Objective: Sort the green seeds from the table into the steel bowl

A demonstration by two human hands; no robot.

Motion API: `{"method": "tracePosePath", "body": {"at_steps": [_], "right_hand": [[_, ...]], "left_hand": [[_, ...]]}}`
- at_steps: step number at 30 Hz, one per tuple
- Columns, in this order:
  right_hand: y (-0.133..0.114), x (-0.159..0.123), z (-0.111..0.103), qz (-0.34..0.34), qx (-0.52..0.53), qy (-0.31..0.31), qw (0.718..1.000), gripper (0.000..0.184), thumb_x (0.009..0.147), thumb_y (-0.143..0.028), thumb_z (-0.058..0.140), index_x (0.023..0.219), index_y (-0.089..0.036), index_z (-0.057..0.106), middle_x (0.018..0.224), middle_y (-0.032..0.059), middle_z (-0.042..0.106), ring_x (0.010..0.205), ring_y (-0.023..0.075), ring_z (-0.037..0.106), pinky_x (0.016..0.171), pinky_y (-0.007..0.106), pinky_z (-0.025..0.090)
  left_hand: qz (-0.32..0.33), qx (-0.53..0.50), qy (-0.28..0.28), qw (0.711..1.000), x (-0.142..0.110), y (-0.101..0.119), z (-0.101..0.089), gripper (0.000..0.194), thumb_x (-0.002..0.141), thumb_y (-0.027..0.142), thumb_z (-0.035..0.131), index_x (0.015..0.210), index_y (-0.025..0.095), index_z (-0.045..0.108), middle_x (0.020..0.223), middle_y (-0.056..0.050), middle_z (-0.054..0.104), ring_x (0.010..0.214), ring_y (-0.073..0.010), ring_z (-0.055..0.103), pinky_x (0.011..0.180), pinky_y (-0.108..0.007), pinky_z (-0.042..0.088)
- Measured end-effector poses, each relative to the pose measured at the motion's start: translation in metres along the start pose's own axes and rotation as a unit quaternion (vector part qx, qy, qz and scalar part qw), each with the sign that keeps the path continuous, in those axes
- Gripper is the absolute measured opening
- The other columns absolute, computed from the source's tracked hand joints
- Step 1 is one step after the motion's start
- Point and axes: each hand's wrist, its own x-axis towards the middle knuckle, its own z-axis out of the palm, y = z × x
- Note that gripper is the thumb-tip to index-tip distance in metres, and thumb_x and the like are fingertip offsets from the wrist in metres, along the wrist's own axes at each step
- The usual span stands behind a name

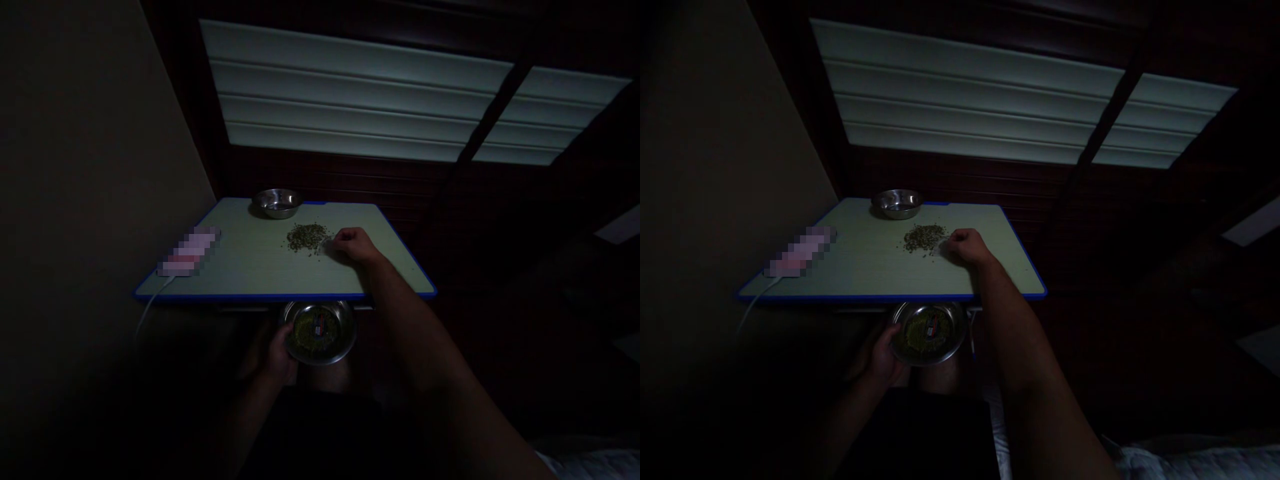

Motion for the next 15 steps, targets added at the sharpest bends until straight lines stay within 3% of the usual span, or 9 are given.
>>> {"method": "tracePosePath", "body": {"at_steps": [15], "right_hand": [[-0.0015,-0.0022,0.0005,0.008,0.002,-0.012,1.0,0.017,0.052,-0.029,0.069,0.06,-0.016,0.06,0.052,-0.0026,0.053,0.049,0.01,0.044,0.049,0.025,0.034]], "left_hand": [[-0.01,-0.012,-0.014,1.0,0.0017,-0.0016,-0.002,0.021,0.066,0.025,0.067,0.084,0.016,0.073,0.087,-0.012,0.078,0.114,-0.0373,0.065,0.095,-0.047,0.055]]}}
